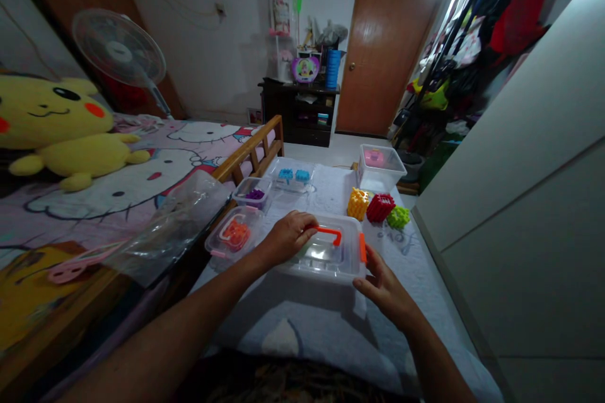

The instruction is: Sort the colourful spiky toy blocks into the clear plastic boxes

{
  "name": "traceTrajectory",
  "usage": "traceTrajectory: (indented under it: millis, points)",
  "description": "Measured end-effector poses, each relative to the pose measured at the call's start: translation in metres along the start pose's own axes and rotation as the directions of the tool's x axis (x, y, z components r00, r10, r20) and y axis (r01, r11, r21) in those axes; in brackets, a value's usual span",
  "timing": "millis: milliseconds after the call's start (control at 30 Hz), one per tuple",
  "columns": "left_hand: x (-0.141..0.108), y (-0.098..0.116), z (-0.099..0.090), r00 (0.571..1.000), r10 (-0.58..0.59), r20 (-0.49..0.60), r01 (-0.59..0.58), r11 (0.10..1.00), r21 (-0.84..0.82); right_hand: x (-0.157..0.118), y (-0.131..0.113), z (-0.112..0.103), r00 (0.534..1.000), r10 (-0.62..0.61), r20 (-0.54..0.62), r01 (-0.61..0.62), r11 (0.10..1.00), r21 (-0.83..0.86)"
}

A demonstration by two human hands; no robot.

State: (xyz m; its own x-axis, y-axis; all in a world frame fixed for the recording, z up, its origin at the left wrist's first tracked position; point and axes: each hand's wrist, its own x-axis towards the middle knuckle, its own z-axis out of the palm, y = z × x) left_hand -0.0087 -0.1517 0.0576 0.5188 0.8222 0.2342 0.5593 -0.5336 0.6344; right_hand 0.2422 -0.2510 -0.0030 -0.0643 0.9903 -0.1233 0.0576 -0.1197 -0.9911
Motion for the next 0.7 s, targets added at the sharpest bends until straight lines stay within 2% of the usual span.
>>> traceTrajectory:
  millis: [167,367,533,700]
  points:
    - [0.016,-0.018,-0.012,0.999,-0.002,-0.033,0.002,1.000,0.006,0.026,-0.008,0.011,0.997,-0.069,0.023,0.067,0.996,0.063]
    - [0.057,-0.047,-0.026,1.000,0.010,-0.006,-0.010,1.000,0.001,0.072,-0.011,0.024,0.990,-0.139,0.006,0.136,0.977,0.165]
    - [0.089,-0.064,-0.037,1.000,0.009,0.018,-0.009,1.000,0.009,0.108,-0.014,0.033,0.991,-0.136,0.006,0.130,0.960,0.247]
    - [0.107,-0.080,-0.043,0.999,-0.043,0.022,0.044,0.999,-0.030,0.133,-0.017,0.039,0.993,-0.118,-0.002,0.114,0.952,0.284]
